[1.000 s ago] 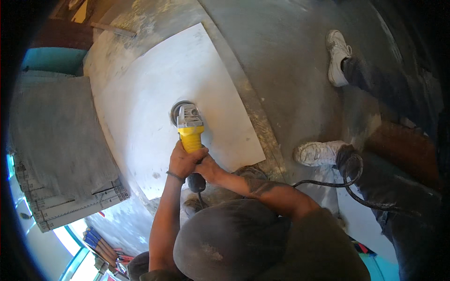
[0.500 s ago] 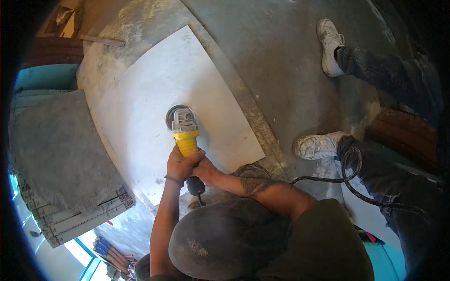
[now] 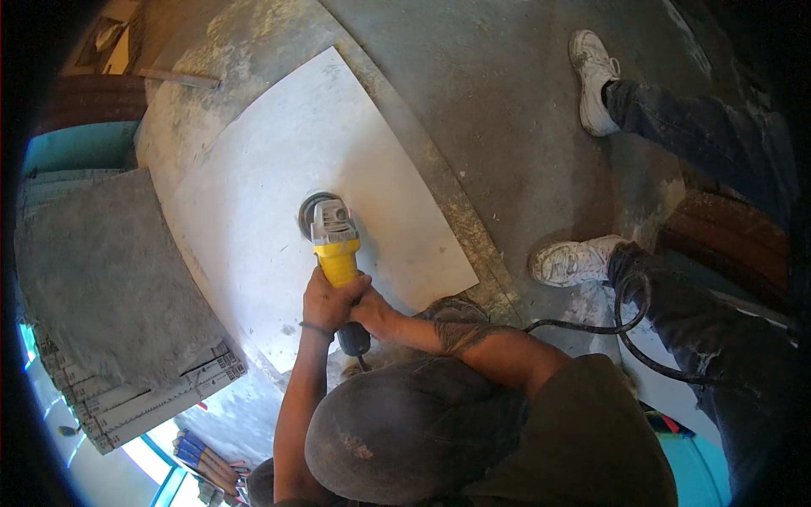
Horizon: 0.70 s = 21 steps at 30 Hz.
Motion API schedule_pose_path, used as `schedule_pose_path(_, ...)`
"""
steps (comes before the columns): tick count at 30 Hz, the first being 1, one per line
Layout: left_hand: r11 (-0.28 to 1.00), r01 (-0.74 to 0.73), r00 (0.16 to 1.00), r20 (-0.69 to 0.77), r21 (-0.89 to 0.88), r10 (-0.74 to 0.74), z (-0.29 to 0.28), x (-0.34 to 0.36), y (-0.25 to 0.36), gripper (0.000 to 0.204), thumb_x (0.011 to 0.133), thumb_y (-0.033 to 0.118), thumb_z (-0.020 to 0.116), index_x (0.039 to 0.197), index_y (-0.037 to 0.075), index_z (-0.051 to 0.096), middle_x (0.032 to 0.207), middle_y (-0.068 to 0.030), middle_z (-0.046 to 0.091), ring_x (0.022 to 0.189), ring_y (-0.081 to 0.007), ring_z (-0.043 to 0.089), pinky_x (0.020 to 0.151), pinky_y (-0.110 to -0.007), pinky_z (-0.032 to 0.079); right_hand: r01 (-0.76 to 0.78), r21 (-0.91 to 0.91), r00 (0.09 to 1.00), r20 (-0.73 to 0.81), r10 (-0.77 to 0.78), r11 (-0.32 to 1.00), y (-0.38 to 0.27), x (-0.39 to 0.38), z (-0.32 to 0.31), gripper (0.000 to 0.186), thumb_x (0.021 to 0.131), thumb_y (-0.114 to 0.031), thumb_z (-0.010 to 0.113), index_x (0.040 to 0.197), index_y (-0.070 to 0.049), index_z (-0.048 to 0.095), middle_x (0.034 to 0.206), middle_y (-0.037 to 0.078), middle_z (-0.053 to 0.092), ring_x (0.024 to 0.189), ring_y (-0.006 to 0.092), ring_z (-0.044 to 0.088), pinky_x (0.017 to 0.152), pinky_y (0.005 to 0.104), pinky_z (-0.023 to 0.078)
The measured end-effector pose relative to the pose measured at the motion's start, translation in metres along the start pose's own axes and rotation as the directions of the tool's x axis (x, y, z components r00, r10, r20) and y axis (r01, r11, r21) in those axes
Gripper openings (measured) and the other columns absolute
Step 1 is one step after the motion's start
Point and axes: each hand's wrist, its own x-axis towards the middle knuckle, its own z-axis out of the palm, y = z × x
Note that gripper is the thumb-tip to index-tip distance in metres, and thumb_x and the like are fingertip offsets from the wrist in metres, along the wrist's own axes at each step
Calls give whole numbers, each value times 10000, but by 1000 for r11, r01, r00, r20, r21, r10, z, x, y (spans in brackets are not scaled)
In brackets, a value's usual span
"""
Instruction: The person uses an angle grinder to cut a circular hole into a large white ceramic tile, guiding the tool along a pre-marked line on the tile's surface.
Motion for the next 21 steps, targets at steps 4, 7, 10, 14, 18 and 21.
schedule_pose_path(4, 998, -19, 1000, -24, 60, 21, 1, 3, -5, 512, 761, 309, 869, 1079, -21, 642, 965, -165, 738, 872, -252, 734, 770, -377, 581, -4, 47, 1000, 7, 4, 999, 3, 0, -3, 698, 745, -47, 756, 1363, -51, 434, 1221, 88, 600, 1110, 197, 609, 929, 341, 528)
schedule_pose_path(7, 998, -1, 1000, -20, 55, 2, 1, 3, -5, 521, 758, 322, 874, 1079, -17, 644, 970, -172, 738, 876, -264, 736, 773, -381, 581, 21, 49, 1000, 1, -22, 999, 7, 2, -4, 704, 732, -47, 756, 1360, -43, 436, 1223, 94, 599, 1118, 198, 604, 939, 343, 522)
schedule_pose_path(10, 999, 3, 1000, -22, 52, -2, 0, 4, -10, 524, 754, 326, 878, 1079, -12, 646, 969, -168, 739, 871, -258, 736, 772, -379, 581, 23, 37, 999, 28, -24, 999, 5, 2, -4, 698, 733, -47, 753, 1357, -43, 440, 1228, 93, 597, 1120, 199, 601, 945, 346, 519)
schedule_pose_path(14, 1000, -1, 1000, -17, 21, 1, 5, 1, -2, 513, 759, 323, 876, 1075, -9, 647, 963, -156, 740, 853, -248, 736, 769, -375, 580, 37, -21, 999, 35, -36, 999, 11, 3, -11, 682, 769, -42, 702, 1368, -45, 376, 1200, 102, 582, 1105, 215, 597, 935, 348, 510)
schedule_pose_path(18, 1000, -20, 999, -29, 11, 21, 0, 2, -11, 489, 777, 286, 869, 1089, -11, 639, 952, -139, 738, 834, -223, 729, 755, -359, 580, 24, -11, 999, 37, -24, 1000, 13, 4, -7, 704, 760, -67, 726, 1371, -32, 379, 1208, 112, 583, 1139, 229, 588, 983, 364, 496)
schedule_pose_path(21, 1000, 16, 999, -37, 7, -16, 8, -15, 14, 461, 798, 241, 857, 1098, -22, 625, 949, -130, 731, 829, -199, 717, 744, -341, 578, 64, -417, 998, 10, -66, 906, -8, -9, -11, 728, 755, -105, 752, 1396, -15, 420, 1227, 142, 607, 1160, 265, 591, 991, 386, 491)
